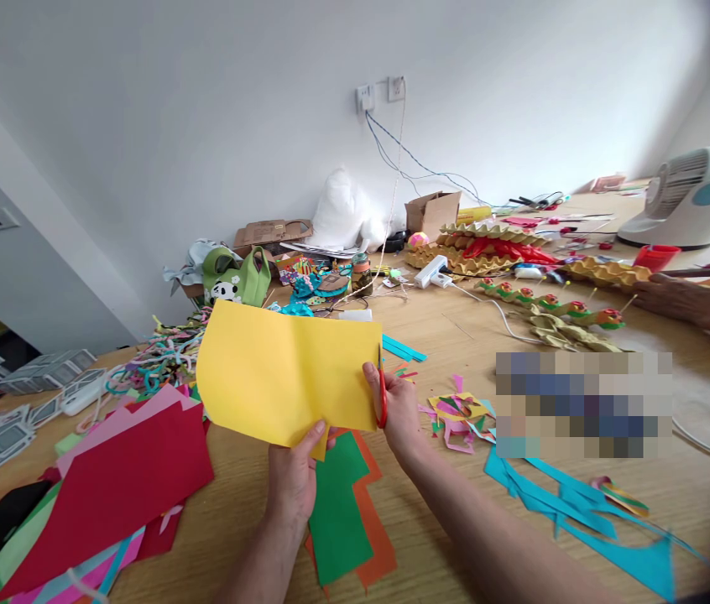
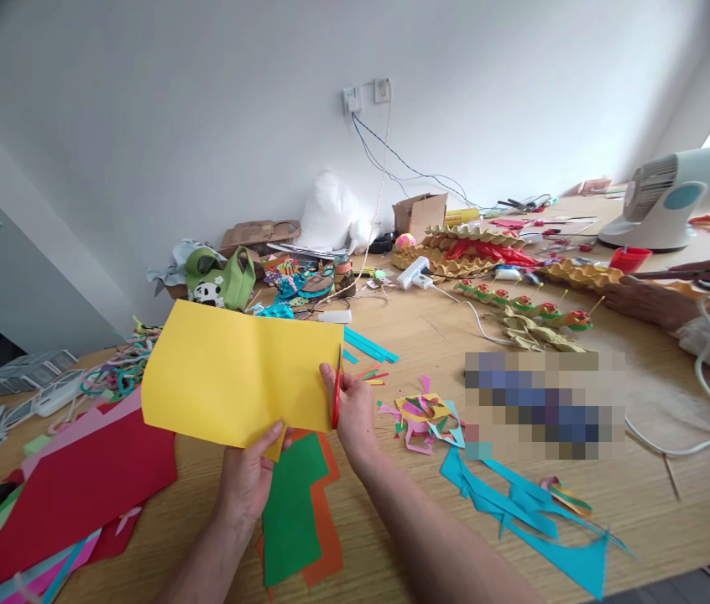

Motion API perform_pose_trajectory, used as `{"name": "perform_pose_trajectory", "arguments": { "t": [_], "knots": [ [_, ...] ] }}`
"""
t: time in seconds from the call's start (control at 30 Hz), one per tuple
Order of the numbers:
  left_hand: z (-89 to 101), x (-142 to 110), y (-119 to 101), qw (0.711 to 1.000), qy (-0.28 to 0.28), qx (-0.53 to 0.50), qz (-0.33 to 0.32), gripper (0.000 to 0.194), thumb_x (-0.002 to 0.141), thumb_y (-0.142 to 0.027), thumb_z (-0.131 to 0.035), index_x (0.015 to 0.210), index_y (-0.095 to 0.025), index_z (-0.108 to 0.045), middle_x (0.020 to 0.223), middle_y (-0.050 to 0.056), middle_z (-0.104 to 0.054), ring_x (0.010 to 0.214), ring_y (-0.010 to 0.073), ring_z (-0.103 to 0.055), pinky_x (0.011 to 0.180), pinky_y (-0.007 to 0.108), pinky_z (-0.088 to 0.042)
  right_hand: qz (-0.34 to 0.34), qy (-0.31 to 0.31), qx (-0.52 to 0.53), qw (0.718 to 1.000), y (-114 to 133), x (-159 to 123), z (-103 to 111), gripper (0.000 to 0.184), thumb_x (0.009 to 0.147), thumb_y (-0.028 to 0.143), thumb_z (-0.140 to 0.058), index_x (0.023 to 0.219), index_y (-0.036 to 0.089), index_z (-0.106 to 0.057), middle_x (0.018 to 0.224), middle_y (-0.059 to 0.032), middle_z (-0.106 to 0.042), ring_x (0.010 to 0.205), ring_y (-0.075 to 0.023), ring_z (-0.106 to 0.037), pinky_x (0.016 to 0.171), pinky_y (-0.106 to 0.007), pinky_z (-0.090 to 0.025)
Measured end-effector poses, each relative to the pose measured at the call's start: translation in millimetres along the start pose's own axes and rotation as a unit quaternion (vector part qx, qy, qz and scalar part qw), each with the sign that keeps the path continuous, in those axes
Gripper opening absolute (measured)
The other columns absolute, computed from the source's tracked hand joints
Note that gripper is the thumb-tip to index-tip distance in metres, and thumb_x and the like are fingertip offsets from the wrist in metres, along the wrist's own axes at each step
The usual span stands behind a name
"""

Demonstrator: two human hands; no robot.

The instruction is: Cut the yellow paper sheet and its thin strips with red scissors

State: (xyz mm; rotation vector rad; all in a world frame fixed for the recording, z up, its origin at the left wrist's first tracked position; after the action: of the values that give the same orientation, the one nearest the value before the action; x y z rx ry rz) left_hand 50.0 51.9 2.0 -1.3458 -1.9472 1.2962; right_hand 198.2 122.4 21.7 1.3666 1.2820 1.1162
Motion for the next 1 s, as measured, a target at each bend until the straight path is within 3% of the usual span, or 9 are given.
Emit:
{"name": "perform_pose_trajectory", "arguments": {
  "t": [0.2,0.43,0.63,0.8,1.0],
  "knots": [
    [2.3,0,1,1.0,-0.012,0.008,0.004,0.047,0.054,-0.016,-0.08,0.099,-0.017,-0.066,0.09,0.005,-0.071,0.067,0.0197,-0.067,0.051,0.028,-0.052,-0.005,0.011,0.017,1.0,0,0,-1,0.058,0.067,0.071,-0.054,0.06,0.013,-0.063,0.05,-0.0071,-0.063,0.048,-0.0198,-0.06,0.039,-0.024,-0.038],
    [-1.6,0,-7,0.999,0.026,0.022,-0.043,0.054,0.059,-0.017,-0.077,0.111,-0.021,-0.061,0.094,0.004,-0.071,0.067,0.0189,-0.066,0.049,0.029,-0.052,-0.011,0.006,0.038,0.999,3,-1,-3,0.055,0.067,0.067,-0.057,0.059,0.013,-0.059,0.053,-0.0072,-0.063,0.047,-0.0176,-0.058,0.038,-0.023,-0.037],
    [-1.4,-1,-11,0.997,0.035,0.04,-0.053,0.055,0.06,-0.018,-0.077,0.113,-0.017,-0.06,0.094,0.009,-0.07,0.07,0.0207,-0.067,0.052,0.029,-0.052,-0.028,0.029,0.087,0.995,8,-3,-6,0.053,0.068,0.066,-0.058,0.065,0.013,-0.062,0.057,-0.0062,-0.065,0.048,-0.0176,-0.059,0.044,-0.025,-0.042],
    [1.9,1,-11,0.998,0.019,0.05,-0.046,0.047,0.058,-0.02,-0.078,0.103,-0.016,-0.065,0.091,0.008,-0.071,0.068,0.0209,-0.067,0.053,0.03,-0.052,-0.021,0.028,0.07,0.997,13,-4,-5,0.055,0.067,0.069,-0.056,0.063,0.014,-0.06,0.053,-0.0043,-0.063,0.045,-0.0162,-0.057,0.042,-0.024,-0.041],
    [0.5,1,-10,0.994,0.055,0.073,-0.067,0.017,0.062,-0.022,-0.075,0.074,-0.013,-0.068,0.074,0.006,-0.071,0.066,0.0193,-0.066,0.06,0.029,-0.052,-0.002,0.009,0.025,1.0,19,-5,-3,0.056,0.067,0.072,-0.052,0.055,0.017,-0.053,0.047,-0.0014,-0.055,0.039,-0.0112,-0.046,0.038,-0.022,-0.034]
  ]
}}
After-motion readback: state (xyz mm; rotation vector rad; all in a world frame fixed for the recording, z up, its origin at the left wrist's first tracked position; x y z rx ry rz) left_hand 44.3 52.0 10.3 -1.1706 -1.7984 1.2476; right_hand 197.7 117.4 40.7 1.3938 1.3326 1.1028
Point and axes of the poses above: each hand's wrist, its own x-axis towards the middle knuckle, its own z-axis out of the back of the hand, y = z × x, the point moved 4 cm from there along x, towards the middle knuckle
